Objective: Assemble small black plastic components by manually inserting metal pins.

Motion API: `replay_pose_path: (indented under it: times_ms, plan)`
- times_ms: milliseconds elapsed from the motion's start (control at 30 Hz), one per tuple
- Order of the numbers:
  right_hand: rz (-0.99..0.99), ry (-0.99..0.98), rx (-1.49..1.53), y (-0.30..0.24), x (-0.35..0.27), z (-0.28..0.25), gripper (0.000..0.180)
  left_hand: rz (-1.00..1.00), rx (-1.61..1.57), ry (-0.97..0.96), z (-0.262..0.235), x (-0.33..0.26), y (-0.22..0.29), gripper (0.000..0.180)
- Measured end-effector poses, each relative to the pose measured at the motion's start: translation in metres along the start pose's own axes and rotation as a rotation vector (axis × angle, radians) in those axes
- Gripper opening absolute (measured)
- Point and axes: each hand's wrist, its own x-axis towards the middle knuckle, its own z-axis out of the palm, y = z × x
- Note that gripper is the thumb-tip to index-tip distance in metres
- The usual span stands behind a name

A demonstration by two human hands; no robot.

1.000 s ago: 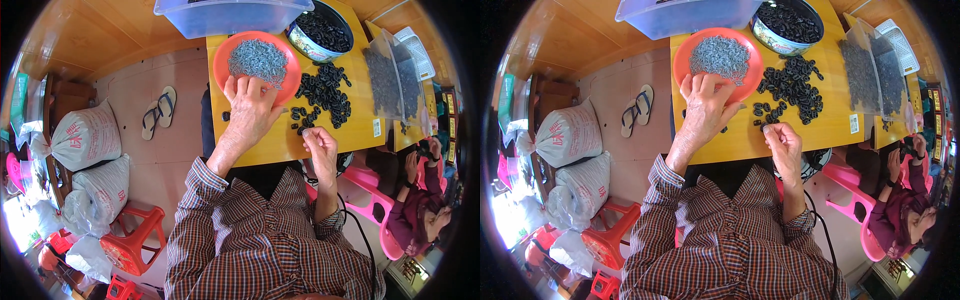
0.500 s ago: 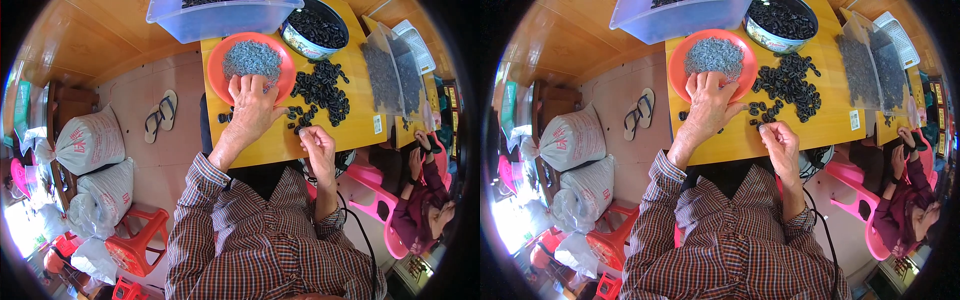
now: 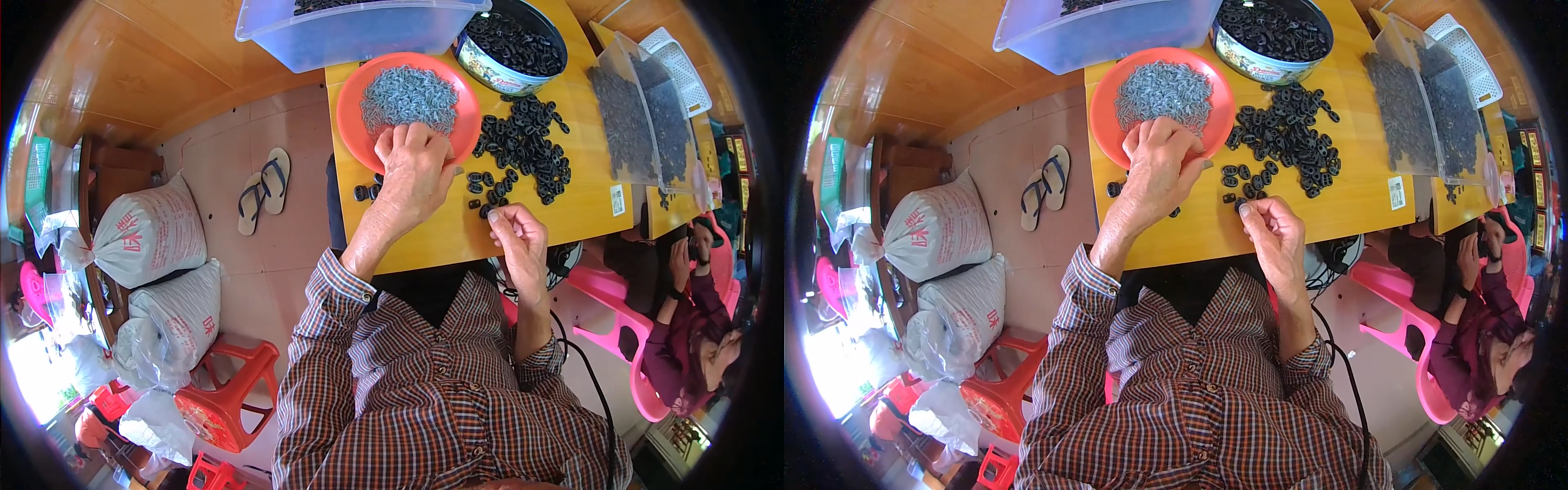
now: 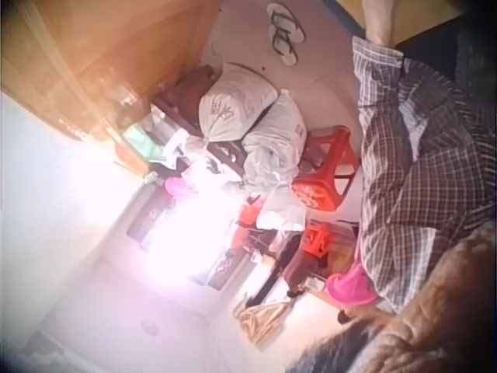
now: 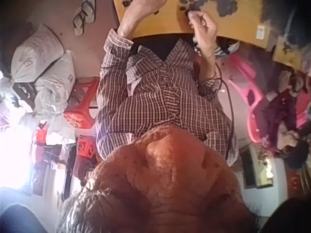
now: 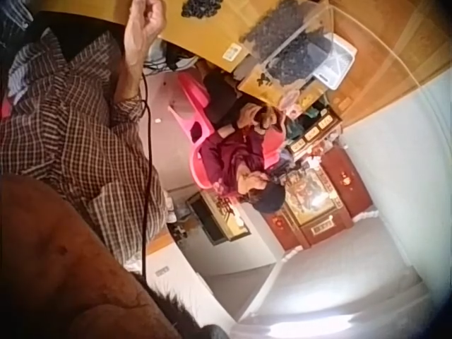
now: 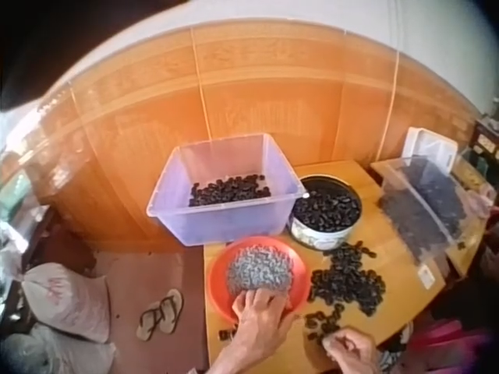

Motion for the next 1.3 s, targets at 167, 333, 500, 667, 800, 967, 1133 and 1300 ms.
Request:
replay_pose_path:
  times_ms: [167, 333, 500, 667, 800, 967, 1133, 1300]
  plan:
    - [-0.014, -0.001, 0.000, 0.001, 0.000, -0.001, 0.020, -0.007, -0.042, 0.048, 0.002, -0.002, 0.002, 0.010]
    - [-0.006, 0.004, -0.012, 0.004, -0.001, -0.002, 0.020, 0.004, -0.024, 0.066, 0.005, -0.004, 0.003, 0.008]
    - [-0.001, 0.025, 0.017, 0.000, -0.002, -0.001, 0.019, 0.001, -0.112, 0.207, -0.006, -0.012, 0.014, 0.009]
    - [0.069, 0.024, 0.127, -0.008, -0.004, -0.001, 0.017, -0.443, -0.962, 0.150, -0.012, -0.034, 0.035, 0.008]
    - [0.027, -0.030, 0.177, -0.018, -0.008, 0.003, 0.015, -0.494, -1.234, 0.109, 0.002, -0.048, 0.028, 0.011]
    - [-0.045, -0.075, 0.159, -0.030, -0.010, 0.014, 0.014, -0.505, -1.403, 0.086, 0.011, -0.055, 0.028, 0.013]
    - [-0.089, -0.126, 0.137, -0.027, -0.009, 0.019, 0.015, -0.510, -1.418, 0.073, 0.012, -0.058, 0.025, 0.015]
    - [-0.068, -0.114, 0.117, -0.027, -0.008, 0.023, 0.014, -0.502, -1.441, 0.084, 0.011, -0.060, 0.025, 0.015]
